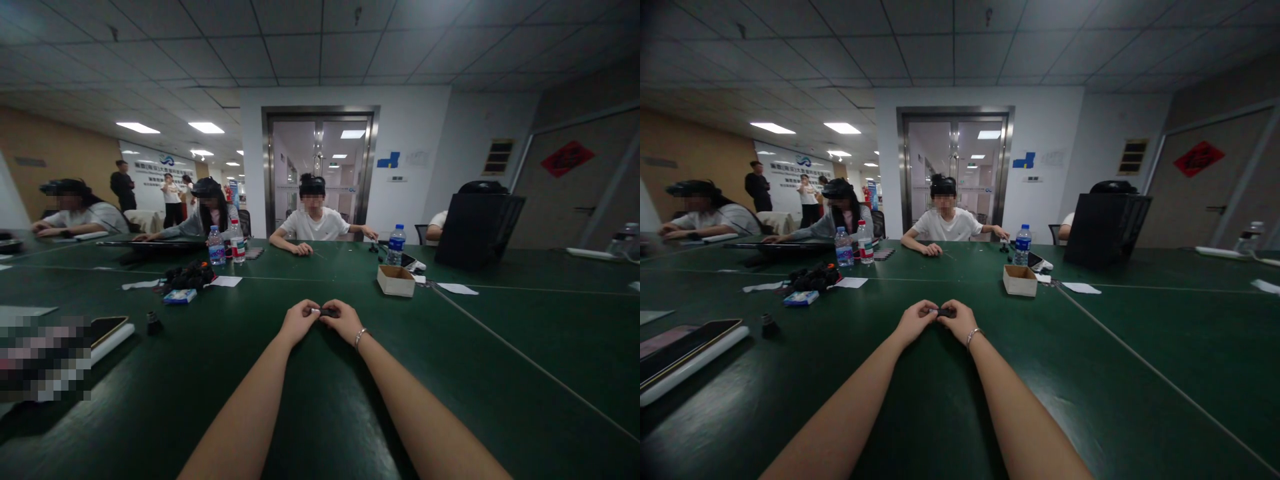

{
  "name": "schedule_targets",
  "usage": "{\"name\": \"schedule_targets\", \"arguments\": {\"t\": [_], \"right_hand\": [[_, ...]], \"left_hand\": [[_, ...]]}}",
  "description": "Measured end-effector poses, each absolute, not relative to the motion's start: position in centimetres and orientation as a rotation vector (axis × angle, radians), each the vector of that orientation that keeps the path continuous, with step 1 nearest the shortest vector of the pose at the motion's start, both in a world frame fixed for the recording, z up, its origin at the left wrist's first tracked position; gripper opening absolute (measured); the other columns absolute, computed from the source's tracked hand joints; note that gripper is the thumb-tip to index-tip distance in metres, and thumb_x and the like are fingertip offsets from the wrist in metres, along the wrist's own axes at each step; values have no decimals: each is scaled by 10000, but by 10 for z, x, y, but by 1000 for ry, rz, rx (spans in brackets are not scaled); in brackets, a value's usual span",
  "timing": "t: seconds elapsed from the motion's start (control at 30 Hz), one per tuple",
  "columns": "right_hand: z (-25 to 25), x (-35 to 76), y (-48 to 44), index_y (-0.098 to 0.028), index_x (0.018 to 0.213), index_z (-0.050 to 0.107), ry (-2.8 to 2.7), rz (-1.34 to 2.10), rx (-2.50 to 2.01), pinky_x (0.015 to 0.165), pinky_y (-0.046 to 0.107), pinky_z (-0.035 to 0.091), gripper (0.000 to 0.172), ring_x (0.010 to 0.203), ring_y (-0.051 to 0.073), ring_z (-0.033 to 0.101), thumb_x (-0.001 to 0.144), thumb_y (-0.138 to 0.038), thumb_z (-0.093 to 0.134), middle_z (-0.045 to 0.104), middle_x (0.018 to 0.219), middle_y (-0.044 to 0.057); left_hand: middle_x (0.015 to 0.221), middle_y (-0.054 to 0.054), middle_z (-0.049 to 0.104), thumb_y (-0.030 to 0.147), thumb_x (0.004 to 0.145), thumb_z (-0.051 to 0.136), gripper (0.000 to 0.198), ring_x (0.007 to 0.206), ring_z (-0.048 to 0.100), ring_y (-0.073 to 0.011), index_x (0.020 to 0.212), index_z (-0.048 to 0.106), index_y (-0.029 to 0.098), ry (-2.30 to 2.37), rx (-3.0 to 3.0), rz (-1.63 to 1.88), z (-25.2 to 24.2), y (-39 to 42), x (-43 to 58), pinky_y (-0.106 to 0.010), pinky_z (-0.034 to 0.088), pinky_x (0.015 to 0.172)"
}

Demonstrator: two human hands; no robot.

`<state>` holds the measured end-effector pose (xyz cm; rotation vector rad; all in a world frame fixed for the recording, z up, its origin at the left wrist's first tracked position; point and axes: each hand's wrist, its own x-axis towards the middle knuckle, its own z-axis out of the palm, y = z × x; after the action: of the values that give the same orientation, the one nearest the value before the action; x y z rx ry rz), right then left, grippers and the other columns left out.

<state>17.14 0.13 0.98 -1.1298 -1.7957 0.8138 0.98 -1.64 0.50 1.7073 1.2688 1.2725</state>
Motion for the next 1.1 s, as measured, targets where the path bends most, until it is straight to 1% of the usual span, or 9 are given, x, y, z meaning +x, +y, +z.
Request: {"name": "schedule_targets", "arguments": {"t": [0.1, 0.17, 0.27, 0.37, 0.47, 0.57, 0.8, 1.1], "right_hand": [[11, 172, 3, -155, 907, 580, -1667, 1045, -1068, 475, 211, 464, 249, 500, 84, 584, 670, -216, 624, 580, 708, -18], [13, 172, 3, -143, 913, 573, -1601, 1146, -1005, 486, 210, 487, 238, 499, 89, 604, 690, -215, 613, 572, 681, -23], [14, 173, 2, -132, 894, 576, -1556, 1232, -954, 503, 211, 515, 247, 514, 102, 626, 671, -212, 649, 574, 659, -25], [13, 174, 3, -130, 883, 584, -1525, 1282, -940, 515, 212, 535, 283, 531, 106, 638, 635, -209, 695, 581, 704, -14], [12, 175, 4, -139, 890, 595, -1480, 1325, -920, 556, 218, 557, 336, 566, 102, 647, 591, -193, 737, 582, 810, 9], [11, 178, 4, -151, 895, 601, -1475, 1344, -892, 605, 232, 571, 368, 612, 106, 654, 565, -185, 759, 577, 867, 16], [16, 181, 0, -151, 881, 588, -1464, 1388, -862, 679, 283, 575, 379, 664, 121, 658, 551, -181, 771, 596, 898, 31], [23, 180, -7, -157, 871, 587, -1447, 1438, -863, 700, 297, 569, 391, 691, 137, 664, 532, -178, 782, 606, 900, 33]], "left_hand": [[736, -45, 648, 293, 711, 607, 208, 680, 599, -135, 857, 618, 146, 1266, 1618, 1270, 2, -11, 9, -253, 469, 667], [700, -47, 642, 281, 711, 615, 204, 638, 595, -130, 849, 611, 131, 1245, 1555, 1250, 1, -9, 8, -258, 473, 643], [675, -49, 635, 282, 715, 623, 204, 606, 591, -122, 833, 605, 116, 1205, 1486, 1229, 2, -10, 7, -256, 475, 621], [669, -50, 636, 308, 714, 632, 224, 604, 590, -118, 819, 605, 112, 1199, 1457, 1247, 4, -13, 6, -245, 471, 610], [670, -55, 640, 361, 710, 633, 267, 591, 582, -114, 798, 603, 110, 1210, 1459, 1235, 7, -16, 7, -235, 463, 586], [658, -48, 631, 422, 715, 605, 312, 578, 569, -111, 767, 596, 114, 1221, 1478, 1196, 10, -17, 7, -228, 452, 567], [587, -9, 565, 532, 720, 514, 411, 518, 513, -106, 707, 581, 127, 1298, 1595, 1119, 12, -16, 6, -221, 398, 507], [557, 0, 539, 579, 736, 442, 469, 515, 487, -117, 671, 601, 142, 1474, 1769, 1122, 17, -23, 6, -220, 354, 510]]}}
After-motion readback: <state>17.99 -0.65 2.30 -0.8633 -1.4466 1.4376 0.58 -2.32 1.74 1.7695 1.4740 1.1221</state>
